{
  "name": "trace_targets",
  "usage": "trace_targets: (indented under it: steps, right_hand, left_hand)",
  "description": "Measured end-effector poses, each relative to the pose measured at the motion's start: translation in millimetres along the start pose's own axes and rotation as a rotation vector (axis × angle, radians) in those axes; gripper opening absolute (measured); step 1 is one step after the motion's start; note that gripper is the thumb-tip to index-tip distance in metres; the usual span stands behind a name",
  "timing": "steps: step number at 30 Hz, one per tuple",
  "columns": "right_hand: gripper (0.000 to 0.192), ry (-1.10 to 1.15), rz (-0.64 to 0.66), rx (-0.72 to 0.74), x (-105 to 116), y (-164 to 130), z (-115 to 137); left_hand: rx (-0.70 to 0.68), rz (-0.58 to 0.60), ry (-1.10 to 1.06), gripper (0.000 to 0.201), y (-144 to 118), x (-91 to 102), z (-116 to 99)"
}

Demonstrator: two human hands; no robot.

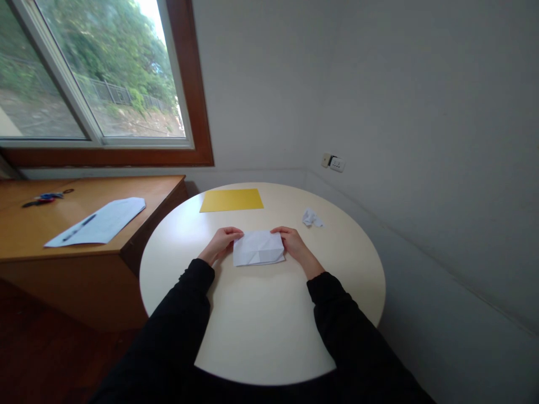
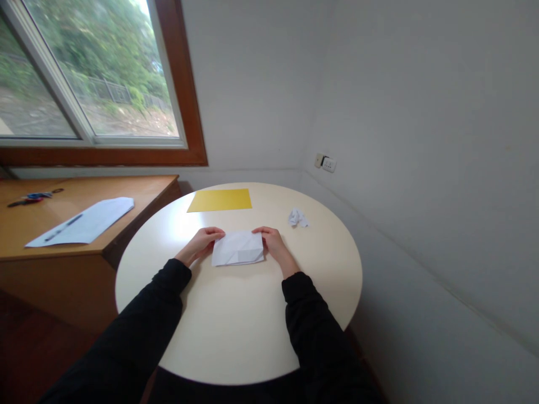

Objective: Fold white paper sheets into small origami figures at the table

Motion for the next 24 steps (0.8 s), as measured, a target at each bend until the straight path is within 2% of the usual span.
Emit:
trace_targets:
  steps: [5, 8, 11, 16, 20, 24]
  right_hand:
    - [0.016, 0.037, -0.007, -0.016, 0, -1, 1]
    - [0.022, 0.127, -0.014, -0.029, 1, -3, 4]
    - [0.03, 0.171, -0.007, -0.046, 0, -5, 6]
    - [0.053, 0.065, 0.043, -0.024, -4, -6, 7]
    - [0.072, -0.014, 0.089, 0.019, -10, -9, 8]
    - [0.081, -0.037, 0.098, 0.004, -16, -12, 5]
  left_hand:
    - [-0.036, -0.018, 0.002, 0.024, 0, 1.3, -2]
    - [-0.06, -0.075, -0.016, 0.034, 1, 6.2, -4]
    - [-0.077, -0.14, -0.015, 0.041, 1, 11.5, -7]
    - [-0.087, -0.199, -0.013, 0.042, -2, 14.7, -13]
    - [-0.13, -0.203, -0.023, 0.042, -1, 14.5, -15]
    - [-0.167, -0.175, -0.041, 0.04, 2, 13.0, -14]
Point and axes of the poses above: each hand's wrist, its own y-axis towards the middle knuckle, its own x-axis out of the back of the hand, z = x × y, the point moved 7 cm from there along y, towards the middle knuckle, and after that the axes turned 15 degrees about -z, right-handed, at the moved point
